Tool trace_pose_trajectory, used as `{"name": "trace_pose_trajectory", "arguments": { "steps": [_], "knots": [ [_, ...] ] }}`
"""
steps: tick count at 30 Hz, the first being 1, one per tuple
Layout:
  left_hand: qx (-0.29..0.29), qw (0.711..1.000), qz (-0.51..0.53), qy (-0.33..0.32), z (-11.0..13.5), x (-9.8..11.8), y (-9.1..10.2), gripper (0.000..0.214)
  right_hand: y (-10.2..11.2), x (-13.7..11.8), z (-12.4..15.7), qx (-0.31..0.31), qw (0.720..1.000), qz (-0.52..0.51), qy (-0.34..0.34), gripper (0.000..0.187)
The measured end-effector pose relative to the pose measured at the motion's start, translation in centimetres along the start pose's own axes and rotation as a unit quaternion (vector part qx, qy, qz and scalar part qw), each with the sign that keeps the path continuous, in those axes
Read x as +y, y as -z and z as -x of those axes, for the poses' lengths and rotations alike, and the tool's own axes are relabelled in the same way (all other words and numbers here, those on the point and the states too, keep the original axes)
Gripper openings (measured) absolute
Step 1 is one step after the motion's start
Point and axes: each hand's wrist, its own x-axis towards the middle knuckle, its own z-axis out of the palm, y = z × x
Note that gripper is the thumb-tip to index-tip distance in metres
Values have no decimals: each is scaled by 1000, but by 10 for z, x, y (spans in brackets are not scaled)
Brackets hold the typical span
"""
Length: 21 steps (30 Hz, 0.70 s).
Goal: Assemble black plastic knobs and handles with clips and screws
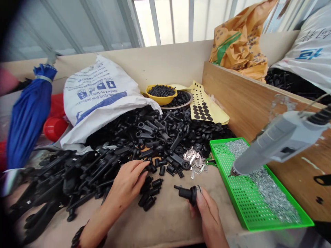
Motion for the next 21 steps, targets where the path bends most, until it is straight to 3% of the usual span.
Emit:
{"name": "trace_pose_trajectory", "arguments": {
  "steps": [4, 9, 17, 21],
  "knots": [
    [-71, 996, 57, -16, -18, 19, -1, 23, 3, -10, -2, 29, 999, 8, 15, 46],
    [-168, 984, 58, -29, -40, 37, -6, 23, 5, -17, -8, 53, 998, 0, 16, 48],
    [-192, 977, 88, -32, -50, 41, -9, 21, 8, -16, -10, 22, 998, 31, 43, 46],
    [-195, 963, 184, -38, -45, 55, 0, 24, 11, -13, -8, 14, 996, 85, 38, 43]
  ]
}}
